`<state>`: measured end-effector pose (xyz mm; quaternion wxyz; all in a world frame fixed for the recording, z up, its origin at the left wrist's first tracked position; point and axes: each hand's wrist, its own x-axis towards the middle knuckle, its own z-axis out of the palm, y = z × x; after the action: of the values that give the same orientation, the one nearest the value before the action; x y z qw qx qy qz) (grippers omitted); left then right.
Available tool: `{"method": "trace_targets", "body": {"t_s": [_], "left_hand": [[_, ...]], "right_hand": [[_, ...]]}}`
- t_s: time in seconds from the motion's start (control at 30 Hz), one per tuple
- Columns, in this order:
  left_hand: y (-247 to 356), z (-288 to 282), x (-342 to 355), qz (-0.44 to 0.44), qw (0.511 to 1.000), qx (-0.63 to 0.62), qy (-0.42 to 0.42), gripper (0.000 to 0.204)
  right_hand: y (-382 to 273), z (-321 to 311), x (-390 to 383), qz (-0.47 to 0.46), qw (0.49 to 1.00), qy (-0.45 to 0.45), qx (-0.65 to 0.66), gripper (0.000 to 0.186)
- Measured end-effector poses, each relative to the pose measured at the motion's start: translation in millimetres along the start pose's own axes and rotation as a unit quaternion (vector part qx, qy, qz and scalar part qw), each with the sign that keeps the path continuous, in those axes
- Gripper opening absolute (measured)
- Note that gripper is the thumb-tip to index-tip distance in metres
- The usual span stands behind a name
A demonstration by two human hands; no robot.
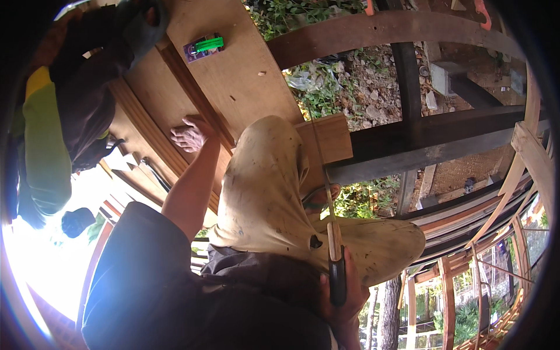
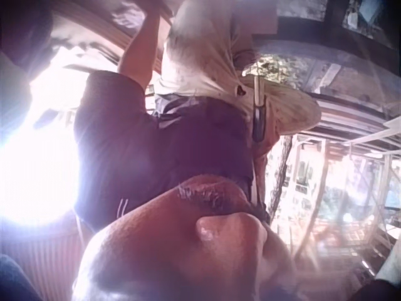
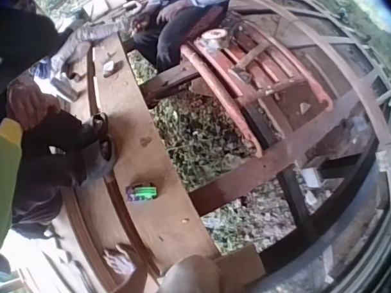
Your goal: The person saws a piece of wood by hand while it is positioned on a wooden frame, then holds the wood and marks it with a dark object.
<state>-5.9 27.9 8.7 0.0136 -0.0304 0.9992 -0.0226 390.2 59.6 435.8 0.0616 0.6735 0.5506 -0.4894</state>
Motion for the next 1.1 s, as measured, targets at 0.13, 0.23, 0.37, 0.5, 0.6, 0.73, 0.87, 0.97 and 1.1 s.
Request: {"method": "trace_targets", "body": {"t_s": [0.13,0.23,0.37,0.5,0.6,0.73,0.87,0.97,1.1], "left_hand": [[7.5,-4.9,-3.1,-0.001,1.0,-0.004,-0.009,0.086],[6.0,-1.0,-3.2,0.005,1.0,0.003,-0.011,0.086],[6.4,0.1,-2.5,0.011,1.0,0.015,-0.004,0.088],[6.0,-0.5,-3.6,0.018,1.0,0.007,0.001,0.089],[5.3,1.7,-0.7,0.021,1.0,-0.003,0.008,0.089],[1.7,5.9,-0.2,0.028,1.0,-0.006,0.007,0.09],[-1.3,6.4,1.8,0.025,1.0,0.002,0.006,0.091],[5.0,2.8,-3.8,0.027,1.0,0.001,0.004,0.091],[2.2,2.3,-0.7,0.026,0.999,0.026,0.014,0.087]], "right_hand": [[-10.5,2.5,-0.4,-0.016,0.999,0.028,-0.012,0.065],[-20.2,4.0,-0.5,-0.011,0.999,0.041,-0.004,0.064],[-27.7,2.1,0.7,-0.007,0.999,0.035,-0.006,0.063],[-33.9,0.5,2.5,0.021,0.999,0.031,-0.003,0.063],[-32.6,-3.2,1.2,0.05,0.999,0.016,0.01,0.063],[-37.3,-9.2,1.8,0.061,0.998,0.005,0.02,0.063],[-42.5,-13.9,0.5,0.08,0.996,-0.011,0.022,0.065],[-46.1,-16.5,-0.4,0.075,0.997,-0.013,0.005,0.067],[-53.0,-17.1,1.7,0.072,0.997,-0.007,0.003,0.066]]}}
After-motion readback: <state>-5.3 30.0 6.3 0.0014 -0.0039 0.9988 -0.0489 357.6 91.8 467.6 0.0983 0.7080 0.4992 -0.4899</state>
